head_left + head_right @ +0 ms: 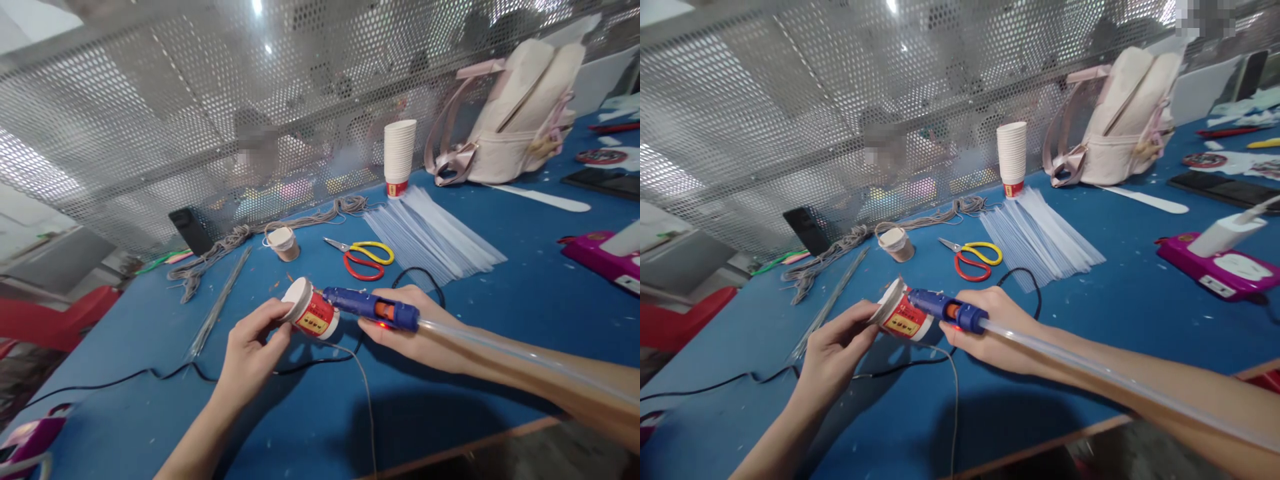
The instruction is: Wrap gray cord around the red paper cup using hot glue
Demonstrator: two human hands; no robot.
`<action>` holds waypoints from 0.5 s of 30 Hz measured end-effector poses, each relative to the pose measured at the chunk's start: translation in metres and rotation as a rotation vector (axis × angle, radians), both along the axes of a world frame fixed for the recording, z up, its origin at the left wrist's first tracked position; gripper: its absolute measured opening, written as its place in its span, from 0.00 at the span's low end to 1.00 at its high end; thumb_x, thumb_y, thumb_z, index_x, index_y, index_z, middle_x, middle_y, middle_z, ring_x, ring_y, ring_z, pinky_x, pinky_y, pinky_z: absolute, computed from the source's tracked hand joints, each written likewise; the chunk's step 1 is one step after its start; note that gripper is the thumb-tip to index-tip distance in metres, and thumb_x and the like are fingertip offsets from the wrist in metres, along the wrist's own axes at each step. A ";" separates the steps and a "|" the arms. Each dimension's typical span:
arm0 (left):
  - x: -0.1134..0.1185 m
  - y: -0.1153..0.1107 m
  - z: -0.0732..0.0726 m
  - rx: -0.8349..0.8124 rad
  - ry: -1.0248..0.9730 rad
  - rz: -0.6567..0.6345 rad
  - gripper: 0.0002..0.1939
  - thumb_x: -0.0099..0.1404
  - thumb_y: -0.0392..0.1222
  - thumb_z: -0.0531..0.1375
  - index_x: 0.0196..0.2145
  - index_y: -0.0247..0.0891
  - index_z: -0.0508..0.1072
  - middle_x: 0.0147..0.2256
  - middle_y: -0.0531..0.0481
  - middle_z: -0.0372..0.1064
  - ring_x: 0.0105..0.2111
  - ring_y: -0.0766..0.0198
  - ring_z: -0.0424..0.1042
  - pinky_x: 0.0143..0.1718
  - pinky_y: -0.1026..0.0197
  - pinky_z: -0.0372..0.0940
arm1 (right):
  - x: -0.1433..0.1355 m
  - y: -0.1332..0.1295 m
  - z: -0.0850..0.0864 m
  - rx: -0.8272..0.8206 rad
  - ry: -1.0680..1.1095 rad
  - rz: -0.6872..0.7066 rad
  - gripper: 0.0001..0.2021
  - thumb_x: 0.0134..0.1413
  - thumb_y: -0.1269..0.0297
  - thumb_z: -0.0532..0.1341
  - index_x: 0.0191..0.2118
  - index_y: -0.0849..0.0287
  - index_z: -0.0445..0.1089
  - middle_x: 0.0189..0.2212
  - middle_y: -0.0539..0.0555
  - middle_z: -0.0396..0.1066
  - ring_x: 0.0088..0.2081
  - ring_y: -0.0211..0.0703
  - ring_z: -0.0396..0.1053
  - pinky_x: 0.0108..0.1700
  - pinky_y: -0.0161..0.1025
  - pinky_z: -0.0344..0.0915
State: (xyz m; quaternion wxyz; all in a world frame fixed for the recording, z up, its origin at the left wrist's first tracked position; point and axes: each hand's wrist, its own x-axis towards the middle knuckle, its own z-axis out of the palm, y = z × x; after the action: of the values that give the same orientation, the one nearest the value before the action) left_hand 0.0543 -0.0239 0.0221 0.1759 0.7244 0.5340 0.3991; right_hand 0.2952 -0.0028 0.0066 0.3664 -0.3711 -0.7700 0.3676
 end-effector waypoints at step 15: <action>-0.001 0.002 0.000 -0.060 -0.116 0.227 0.13 0.56 0.44 0.60 0.36 0.35 0.78 0.30 0.48 0.77 0.28 0.61 0.73 0.31 0.62 0.69 | 0.039 0.042 -0.007 0.403 -0.888 0.165 0.10 0.49 0.74 0.55 0.39 0.63 0.66 0.37 0.60 0.70 0.34 0.47 0.69 0.32 0.39 0.58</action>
State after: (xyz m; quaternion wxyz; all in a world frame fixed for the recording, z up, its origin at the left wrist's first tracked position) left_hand 0.0531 -0.0217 0.0225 0.1818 0.6295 0.6132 0.4413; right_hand 0.3337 0.0395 -0.0007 0.0370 -0.3513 -0.9344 0.0453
